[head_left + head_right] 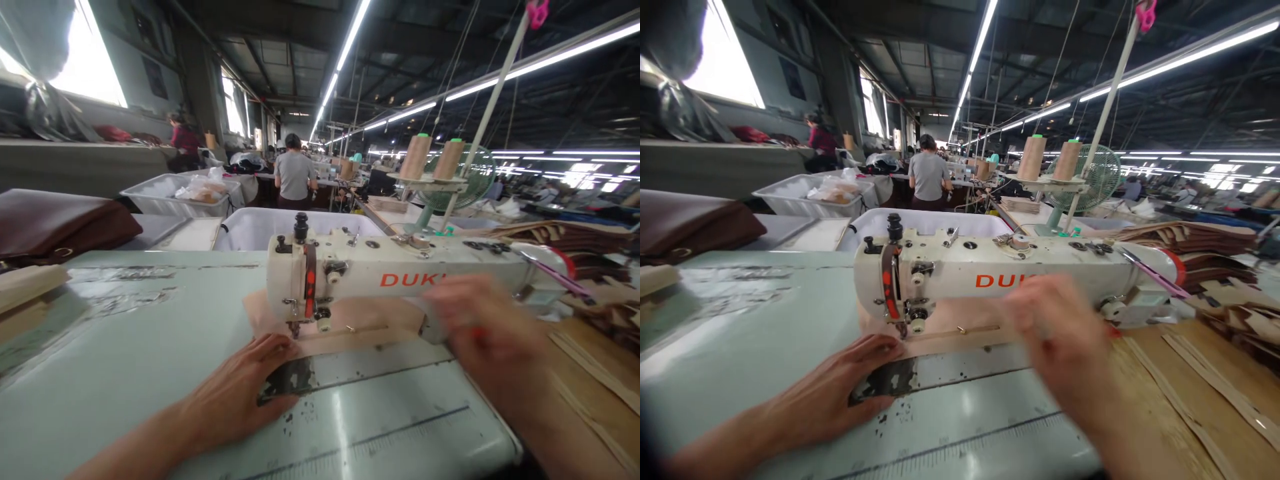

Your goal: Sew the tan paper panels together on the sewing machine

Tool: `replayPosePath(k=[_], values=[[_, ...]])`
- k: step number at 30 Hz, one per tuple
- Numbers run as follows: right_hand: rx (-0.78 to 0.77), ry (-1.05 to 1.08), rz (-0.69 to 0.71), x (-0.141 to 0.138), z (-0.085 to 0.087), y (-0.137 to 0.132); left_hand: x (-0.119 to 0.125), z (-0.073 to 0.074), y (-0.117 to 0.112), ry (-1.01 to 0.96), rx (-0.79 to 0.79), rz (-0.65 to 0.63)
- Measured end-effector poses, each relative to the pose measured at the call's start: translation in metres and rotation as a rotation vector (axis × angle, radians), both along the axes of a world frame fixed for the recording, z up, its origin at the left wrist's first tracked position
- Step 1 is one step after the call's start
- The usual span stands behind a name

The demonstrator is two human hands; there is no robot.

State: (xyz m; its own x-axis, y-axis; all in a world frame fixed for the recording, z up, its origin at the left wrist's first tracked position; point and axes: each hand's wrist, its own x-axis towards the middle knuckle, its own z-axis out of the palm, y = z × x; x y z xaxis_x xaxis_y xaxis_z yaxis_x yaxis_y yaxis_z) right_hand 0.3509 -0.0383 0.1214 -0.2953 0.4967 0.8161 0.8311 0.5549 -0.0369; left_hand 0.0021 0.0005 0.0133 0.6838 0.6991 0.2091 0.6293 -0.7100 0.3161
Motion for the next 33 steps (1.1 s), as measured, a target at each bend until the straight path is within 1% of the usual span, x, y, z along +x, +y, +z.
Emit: replayPosePath(k=[1, 2, 3, 4, 5, 6, 7, 9, 12, 15, 18, 21, 27, 33], values=[[-0.135, -0.045, 0.139, -0.037, -0.022, 0.006, 0.000, -0.003, -0.001, -0.009, 0.023, 0.005], [-0.283, -0.124, 0.252, -0.068, -0.046, 0.014, -0.001, -0.007, -0.003, -0.021, 0.049, 0.013], [-0.385, -0.193, 0.291, -0.092, -0.069, 0.024, -0.001, -0.010, -0.003, -0.035, 0.076, 0.026], [-0.427, -0.233, 0.287, -0.108, -0.090, 0.034, -0.002, -0.014, -0.004, -0.044, 0.099, 0.033], [-0.455, -0.270, 0.290, -0.117, -0.108, 0.044, -0.002, -0.016, -0.003, -0.048, 0.117, 0.039], [-0.459, -0.289, 0.278, -0.120, -0.123, 0.051, -0.003, -0.019, -0.003, -0.052, 0.131, 0.042], [-0.452, -0.297, 0.266, -0.120, -0.134, 0.058, -0.003, -0.020, -0.002, -0.054, 0.140, 0.042], [-0.435, -0.301, 0.248, -0.115, -0.147, 0.064, -0.003, -0.020, 0.000, -0.054, 0.142, 0.032], [-0.414, -0.306, 0.244, -0.110, -0.152, 0.066, -0.004, -0.020, 0.002, -0.035, 0.136, 0.036], [-0.403, -0.298, 0.247, -0.112, -0.152, 0.067, -0.005, -0.022, 0.004, 0.008, 0.145, 0.047], [-0.426, -0.296, 0.242, -0.112, -0.151, 0.068, -0.005, -0.023, 0.007, 0.032, 0.146, 0.050], [-0.439, -0.277, 0.253, -0.111, -0.152, 0.070, -0.004, -0.022, 0.008, 0.027, 0.152, 0.038], [-0.410, -0.200, 0.260, -0.110, -0.156, 0.071, -0.004, -0.018, 0.006, 0.004, 0.156, 0.018], [-0.459, -0.247, 0.271, -0.111, -0.150, 0.070, -0.004, -0.021, 0.004, 0.009, 0.119, 0.027]])
